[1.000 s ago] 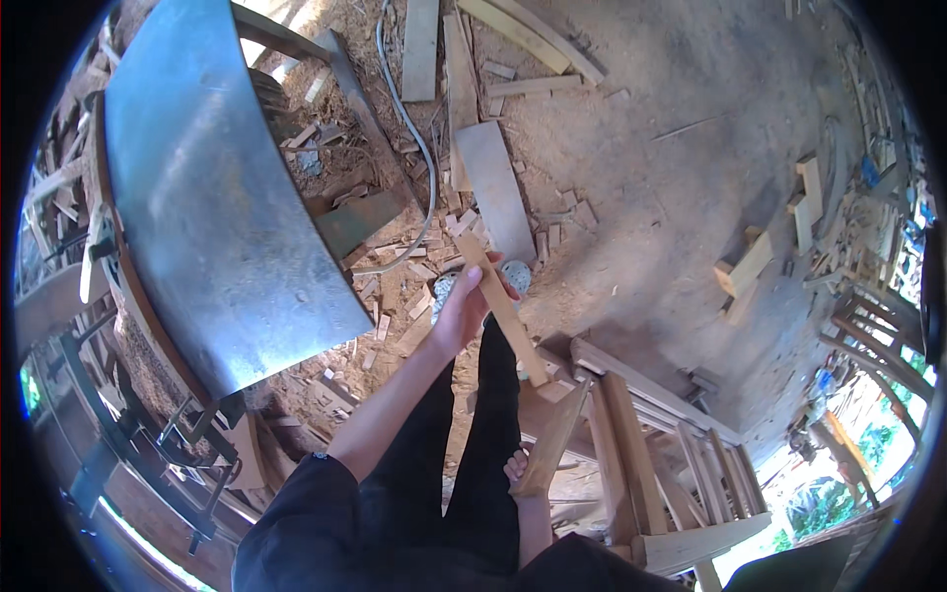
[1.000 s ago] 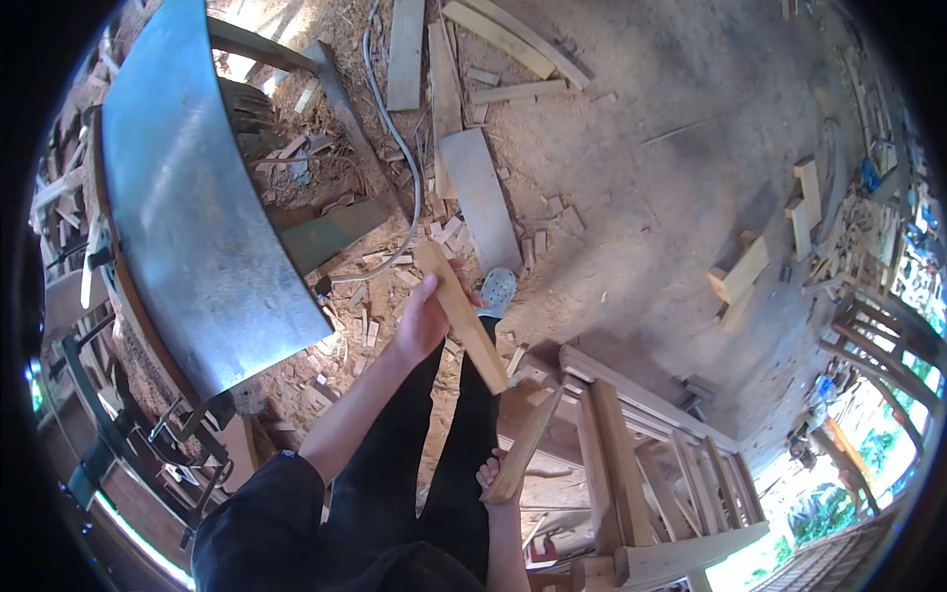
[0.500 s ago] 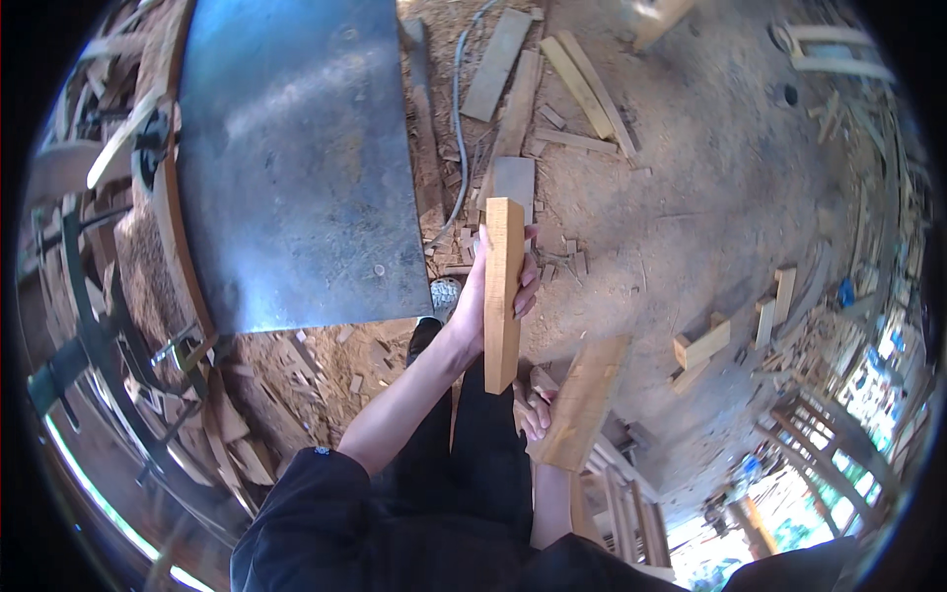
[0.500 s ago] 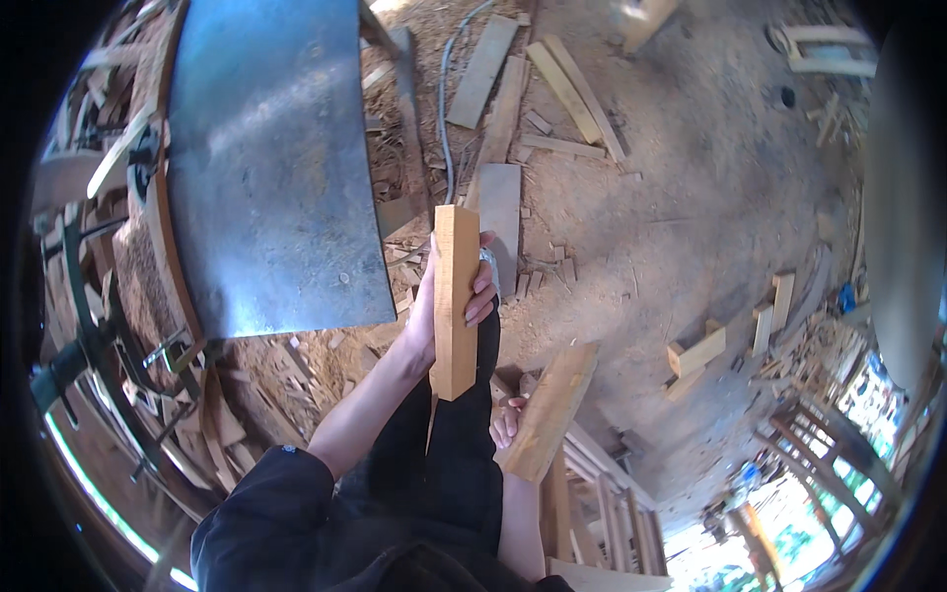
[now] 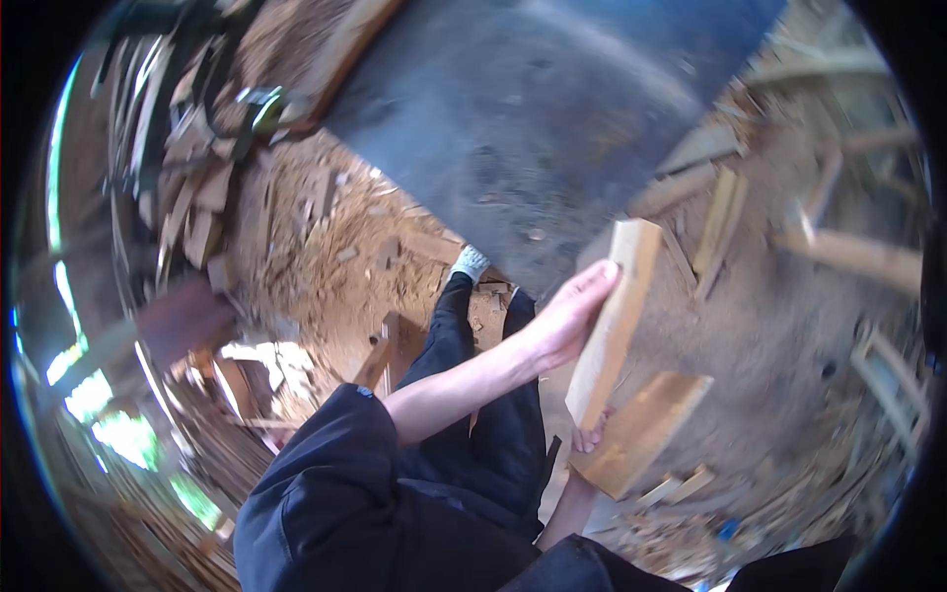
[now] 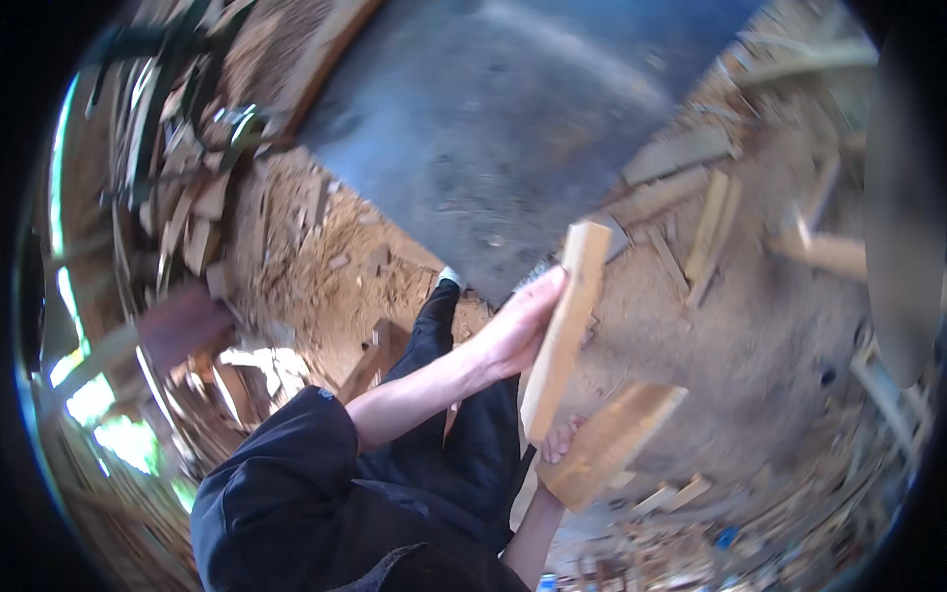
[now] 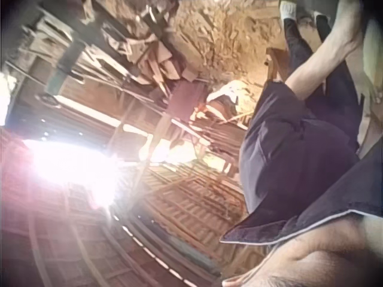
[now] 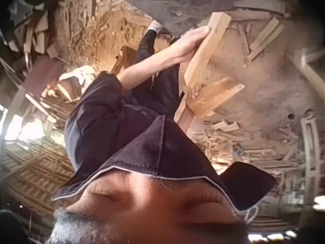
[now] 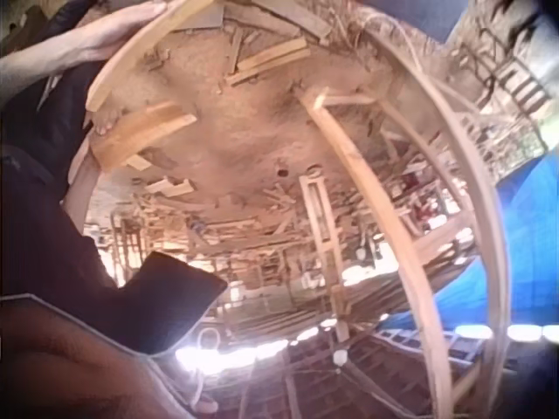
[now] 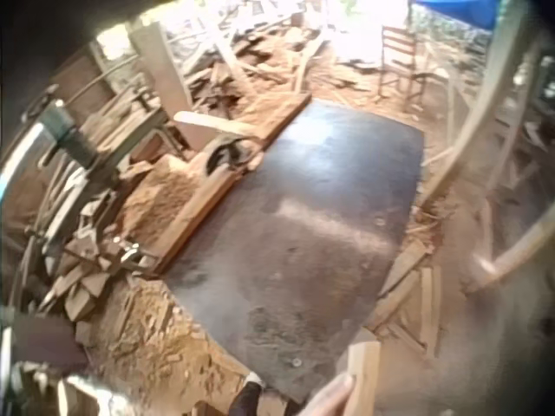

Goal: Carving a heart shape into a wooden block using a chisel and mallet.

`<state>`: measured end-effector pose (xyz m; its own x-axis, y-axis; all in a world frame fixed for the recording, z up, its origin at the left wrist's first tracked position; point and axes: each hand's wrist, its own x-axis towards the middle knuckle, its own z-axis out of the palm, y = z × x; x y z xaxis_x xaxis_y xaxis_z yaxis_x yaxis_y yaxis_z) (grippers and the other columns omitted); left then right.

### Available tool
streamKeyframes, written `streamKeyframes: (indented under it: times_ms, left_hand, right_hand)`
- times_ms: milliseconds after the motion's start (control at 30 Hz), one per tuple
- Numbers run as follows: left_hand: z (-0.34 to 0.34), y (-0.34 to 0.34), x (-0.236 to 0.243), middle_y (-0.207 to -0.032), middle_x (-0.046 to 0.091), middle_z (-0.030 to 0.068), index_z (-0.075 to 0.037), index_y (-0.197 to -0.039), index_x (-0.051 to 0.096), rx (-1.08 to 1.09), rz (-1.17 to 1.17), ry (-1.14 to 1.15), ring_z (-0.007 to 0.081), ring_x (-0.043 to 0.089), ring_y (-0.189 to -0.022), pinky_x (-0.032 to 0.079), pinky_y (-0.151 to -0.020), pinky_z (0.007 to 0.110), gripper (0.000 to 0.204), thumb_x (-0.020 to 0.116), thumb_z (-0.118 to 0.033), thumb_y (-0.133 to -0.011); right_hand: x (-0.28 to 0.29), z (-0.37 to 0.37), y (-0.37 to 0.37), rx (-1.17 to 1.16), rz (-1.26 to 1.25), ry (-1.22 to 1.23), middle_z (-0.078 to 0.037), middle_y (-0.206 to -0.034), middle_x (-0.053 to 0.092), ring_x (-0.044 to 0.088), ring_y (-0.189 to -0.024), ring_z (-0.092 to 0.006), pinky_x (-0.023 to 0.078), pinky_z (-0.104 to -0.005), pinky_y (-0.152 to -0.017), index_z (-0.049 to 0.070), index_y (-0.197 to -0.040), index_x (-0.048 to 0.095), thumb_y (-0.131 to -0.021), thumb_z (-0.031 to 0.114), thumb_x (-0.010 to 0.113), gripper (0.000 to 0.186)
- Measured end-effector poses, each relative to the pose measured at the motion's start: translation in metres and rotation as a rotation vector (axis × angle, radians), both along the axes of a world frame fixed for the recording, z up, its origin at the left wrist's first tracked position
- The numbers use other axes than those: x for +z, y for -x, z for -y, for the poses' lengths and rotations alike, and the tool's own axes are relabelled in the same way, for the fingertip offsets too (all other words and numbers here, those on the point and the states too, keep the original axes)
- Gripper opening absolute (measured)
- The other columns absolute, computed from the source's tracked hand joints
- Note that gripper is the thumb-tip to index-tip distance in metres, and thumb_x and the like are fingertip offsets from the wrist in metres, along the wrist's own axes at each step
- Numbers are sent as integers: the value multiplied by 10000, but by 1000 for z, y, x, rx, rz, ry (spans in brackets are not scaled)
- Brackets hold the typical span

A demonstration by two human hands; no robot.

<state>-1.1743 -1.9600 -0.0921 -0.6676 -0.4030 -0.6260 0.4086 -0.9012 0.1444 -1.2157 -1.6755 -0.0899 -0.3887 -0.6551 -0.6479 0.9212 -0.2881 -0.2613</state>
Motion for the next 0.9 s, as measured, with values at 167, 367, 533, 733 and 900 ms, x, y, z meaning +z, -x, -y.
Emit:
streamKeyframes:
  times_ms: [167,367,533,733,900]
  left_hand:
    - [9,-79,35,-1180,594,80,-149,-1514,365,245,-275,-106,270,734,-888,627,-764,410,598,610,-400,-1030]
    - [-4,-185,63,-1254,581,133,-237,-1615,165,507,-430,-27,408,713,-1021,608,-852,573,780,657,-237,-1011]
    - [-42,-264,44,-1374,552,242,-167,-1609,168,749,-390,50,418,629,-1215,544,-1012,560,767,646,-195,-1009]
    - [-70,-348,8,-1501,450,273,-51,-1582,271,1133,-411,136,430,522,-1331,433,-1132,584,640,321,-475,-1106]
    - [-85,-424,-21,-1495,486,221,-6,-1553,330,1383,-306,53,362,563,-1290,474,-1103,502,652,225,-479,-1116]
  right_hand:
    - [-25,18,51,351,33,182,-176,-818,564,523,-622,-266,447,-375,-563,-82,-1418,423,-1065,411,432,606]
    - [12,132,66,777,-450,152,-157,-774,555,522,-559,-269,477,-392,-492,-50,-1374,448,-1077,378,403,522]
    - [50,257,21,819,-964,-354,-146,-1040,607,616,-878,-259,545,-401,-801,-16,-1447,446,-1060,464,501,619]
    - [53,346,-89,896,-1230,-546,-195,-1586,376,423,-1420,-306,339,-432,-1193,-14,-1564,349,-1037,578,505,808]
    - [44,328,-182,1096,-1242,-576,-216,-1614,338,381,-1461,-332,317,-453,-1212,-11,-1588,306,-1038,592,488,837]
